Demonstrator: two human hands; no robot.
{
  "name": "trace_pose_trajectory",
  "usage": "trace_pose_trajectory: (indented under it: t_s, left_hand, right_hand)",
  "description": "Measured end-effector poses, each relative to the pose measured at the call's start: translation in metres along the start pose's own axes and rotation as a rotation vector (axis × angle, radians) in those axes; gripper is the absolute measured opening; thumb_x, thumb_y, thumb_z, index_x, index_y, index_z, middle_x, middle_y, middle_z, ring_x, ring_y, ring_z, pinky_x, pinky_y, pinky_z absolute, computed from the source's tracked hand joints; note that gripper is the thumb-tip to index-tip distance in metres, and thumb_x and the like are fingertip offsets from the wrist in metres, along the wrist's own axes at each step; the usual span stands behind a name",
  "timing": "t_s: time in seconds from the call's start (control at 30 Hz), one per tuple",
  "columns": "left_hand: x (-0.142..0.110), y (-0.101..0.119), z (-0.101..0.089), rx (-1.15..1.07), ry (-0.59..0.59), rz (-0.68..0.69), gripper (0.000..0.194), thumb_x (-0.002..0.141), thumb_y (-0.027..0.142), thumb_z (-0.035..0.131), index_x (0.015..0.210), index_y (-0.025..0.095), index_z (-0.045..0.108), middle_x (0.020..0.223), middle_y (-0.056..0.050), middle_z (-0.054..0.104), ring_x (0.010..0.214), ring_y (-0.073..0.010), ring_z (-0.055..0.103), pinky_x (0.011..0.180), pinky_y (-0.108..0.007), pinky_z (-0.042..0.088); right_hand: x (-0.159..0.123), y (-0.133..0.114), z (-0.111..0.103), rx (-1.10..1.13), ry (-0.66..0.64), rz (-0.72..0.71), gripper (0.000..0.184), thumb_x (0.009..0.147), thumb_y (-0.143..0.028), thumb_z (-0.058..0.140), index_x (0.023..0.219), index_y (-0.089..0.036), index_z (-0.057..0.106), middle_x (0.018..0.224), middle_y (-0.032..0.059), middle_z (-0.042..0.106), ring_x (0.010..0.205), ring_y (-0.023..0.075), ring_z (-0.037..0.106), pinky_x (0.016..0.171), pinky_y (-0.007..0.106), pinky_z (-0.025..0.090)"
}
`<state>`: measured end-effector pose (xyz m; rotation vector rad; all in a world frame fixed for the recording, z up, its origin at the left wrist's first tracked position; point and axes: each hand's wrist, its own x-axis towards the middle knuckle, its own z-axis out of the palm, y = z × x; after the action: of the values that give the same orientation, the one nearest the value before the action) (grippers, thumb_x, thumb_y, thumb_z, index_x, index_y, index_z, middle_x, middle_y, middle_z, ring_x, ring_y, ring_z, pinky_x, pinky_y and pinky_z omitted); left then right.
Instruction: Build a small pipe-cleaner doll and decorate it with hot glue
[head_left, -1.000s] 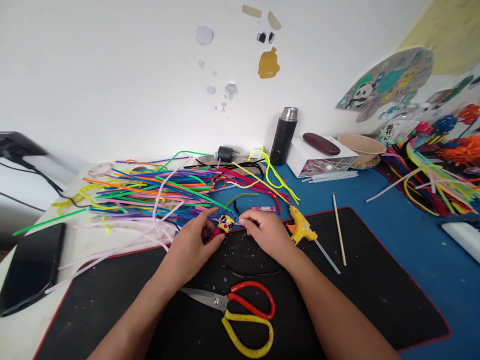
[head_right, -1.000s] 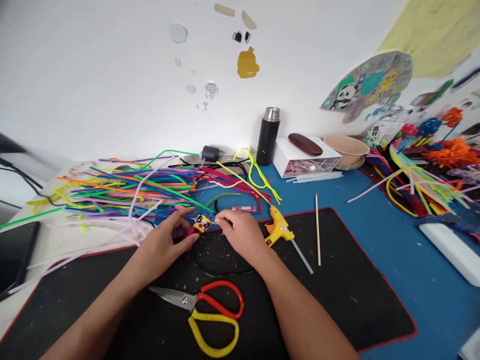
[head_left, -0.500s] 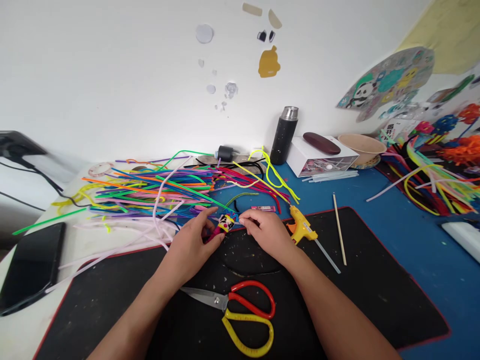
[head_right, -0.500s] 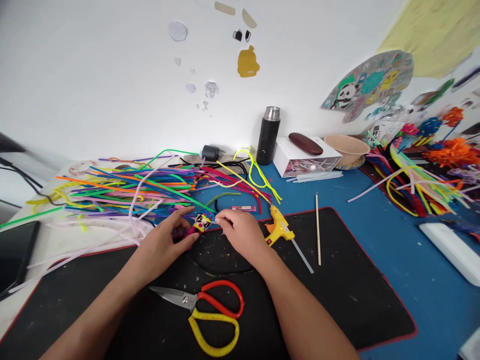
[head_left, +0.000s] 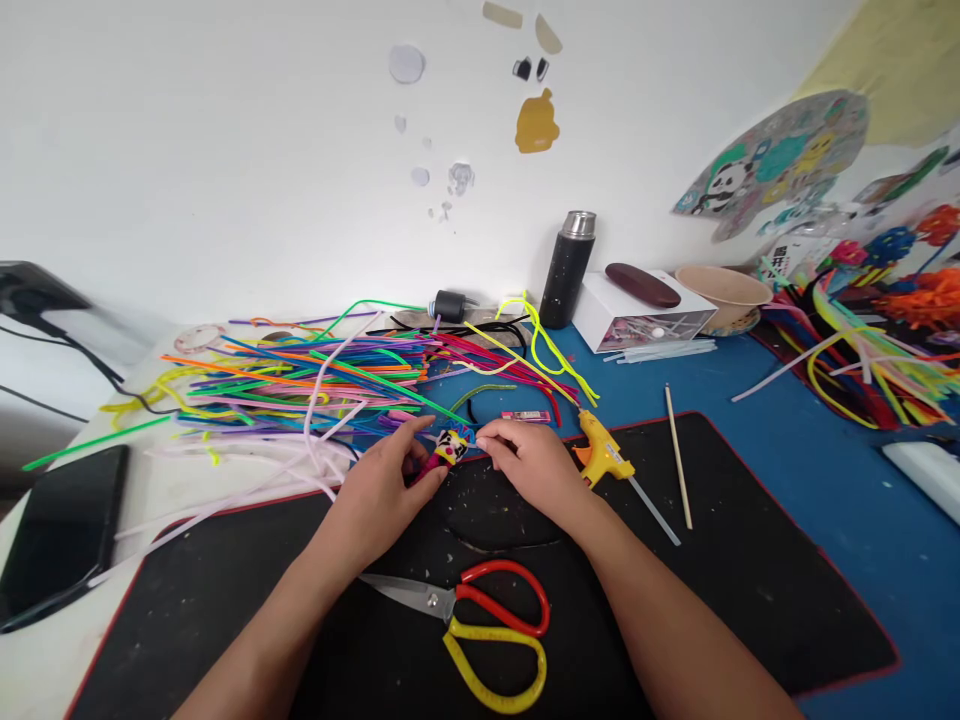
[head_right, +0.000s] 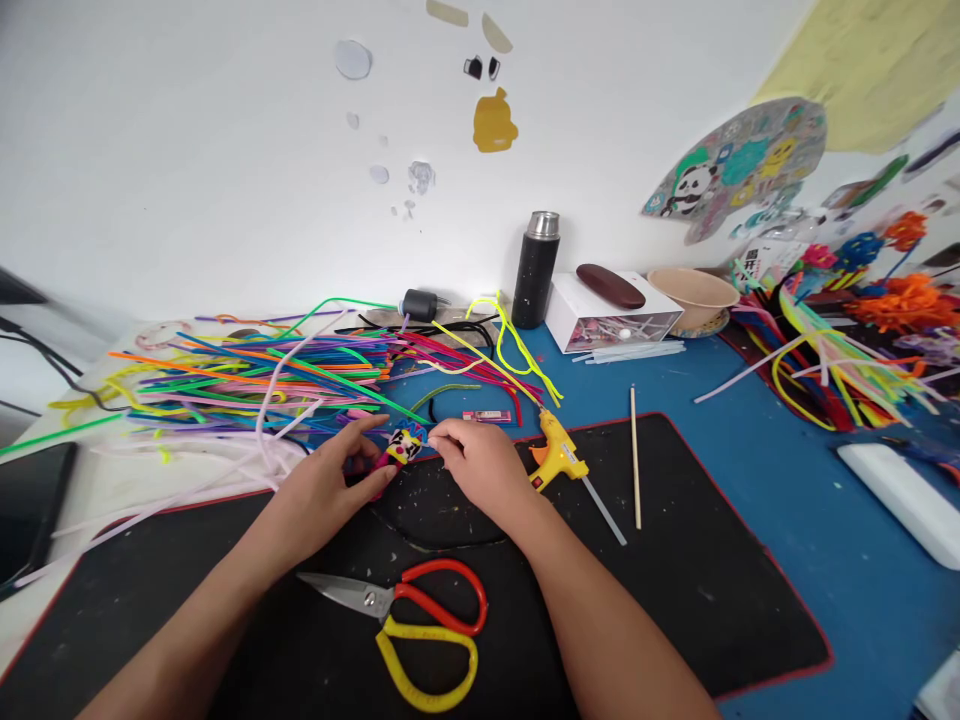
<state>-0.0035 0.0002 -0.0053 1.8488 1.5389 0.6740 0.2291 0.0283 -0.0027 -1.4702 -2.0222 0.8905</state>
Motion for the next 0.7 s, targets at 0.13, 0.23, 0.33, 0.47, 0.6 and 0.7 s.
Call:
trace_pose_trajectory:
  t_s: [0.13,0.23,0.33,0.47,0.6,0.7]
  left_hand:
    - [0.000,-0.004,0.003,0.087,0.009,0.021,0.054,0.092,0.034,0.064,0.144,0.021,0.059,0.088,-0.001,0.068,0.086,-0.0253,0.067,0.078,-0.036,0.049]
    - [-0.001,-0.005,0.005,0.144,0.009,0.049,0.055,0.092,0.031,0.065,0.145,0.021,0.058,0.089,-0.002,0.068,0.087,-0.0263,0.066,0.079,-0.038,0.048]
    - [-0.001,-0.002,0.008,0.145,0.016,0.071,0.055,0.093,0.031,0.066,0.146,0.021,0.056,0.088,-0.002,0.068,0.085,-0.0255,0.065,0.080,-0.038,0.049]
    - [-0.002,0.001,0.012,0.121,0.019,0.064,0.055,0.093,0.031,0.066,0.146,0.022,0.055,0.087,-0.001,0.068,0.084,-0.0251,0.066,0.078,-0.036,0.050]
    - [-0.001,-0.002,0.011,0.110,-0.011,0.057,0.065,0.091,0.035,0.073,0.150,0.020,0.052,0.088,-0.001,0.068,0.087,-0.0264,0.066,0.082,-0.039,0.050]
    - [0.000,-0.005,0.001,0.047,-0.033,0.035,0.076,0.088,0.046,0.078,0.154,0.021,0.051,0.095,-0.003,0.070,0.091,-0.0270,0.066,0.085,-0.040,0.051]
  right_hand:
    - [0.000,-0.001,0.000,-0.004,0.012,-0.009,0.018,0.102,-0.023,0.062,0.099,-0.025,0.079,0.072,-0.0007,0.075,0.071,0.0200,0.070,0.069,0.029,0.044]
    - [-0.001,-0.003,0.001,-0.002,0.008,-0.015,0.018,0.103,-0.023,0.062,0.098,-0.025,0.079,0.072,-0.0008,0.075,0.070,0.0200,0.070,0.071,0.029,0.045]
    - [-0.003,-0.005,0.003,0.009,-0.012,-0.039,0.018,0.104,-0.023,0.062,0.098,-0.025,0.079,0.076,-0.0002,0.078,0.073,0.0199,0.071,0.073,0.029,0.047]
    - [-0.005,-0.008,0.005,0.032,-0.037,-0.095,0.018,0.105,-0.023,0.061,0.098,-0.025,0.078,0.096,0.0019,0.083,0.088,0.0209,0.075,0.081,0.030,0.050]
    - [-0.006,-0.007,0.007,0.043,-0.041,-0.130,0.017,0.105,-0.023,0.062,0.099,-0.025,0.078,0.107,0.0027,0.084,0.097,0.0218,0.076,0.084,0.030,0.050]
    - [-0.006,-0.006,0.007,0.041,-0.035,-0.140,0.017,0.106,-0.024,0.062,0.099,-0.025,0.078,0.106,0.0028,0.084,0.095,0.0217,0.077,0.084,0.030,0.050]
